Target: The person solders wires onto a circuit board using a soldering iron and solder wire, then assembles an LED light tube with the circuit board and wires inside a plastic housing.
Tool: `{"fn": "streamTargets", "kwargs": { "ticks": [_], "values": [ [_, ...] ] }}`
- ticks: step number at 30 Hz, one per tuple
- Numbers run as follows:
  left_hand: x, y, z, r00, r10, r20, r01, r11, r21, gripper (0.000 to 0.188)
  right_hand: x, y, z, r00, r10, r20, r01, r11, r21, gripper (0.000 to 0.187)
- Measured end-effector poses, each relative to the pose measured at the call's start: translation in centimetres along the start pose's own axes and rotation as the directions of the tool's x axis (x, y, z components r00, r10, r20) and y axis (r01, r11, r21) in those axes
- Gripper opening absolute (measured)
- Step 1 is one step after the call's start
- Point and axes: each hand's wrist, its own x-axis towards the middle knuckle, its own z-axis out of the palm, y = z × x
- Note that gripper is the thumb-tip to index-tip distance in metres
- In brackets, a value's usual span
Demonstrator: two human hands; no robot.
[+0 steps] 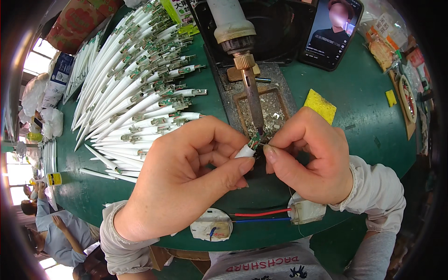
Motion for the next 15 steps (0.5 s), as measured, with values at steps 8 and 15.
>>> {"fn": "streamTargets", "kwargs": {
  "ticks": [8,15],
  "values": [
    [-0.12,-0.2,0.24,1.0,0.024,-0.004,-0.024,0.999,-0.021,0.016,0.29,-1.08,-0.05,0.963,0.251,0.1,-0.267,0.94,0.21,0.013],
    [-0.13,0.01,0.33,0.999,-0.028,-0.024,0.027,0.997,-0.071,0.016,0.28,-0.59,0.24,0.984,0.163,0.068,-0.174,0.962,0.212,0.012]
  ]
}}
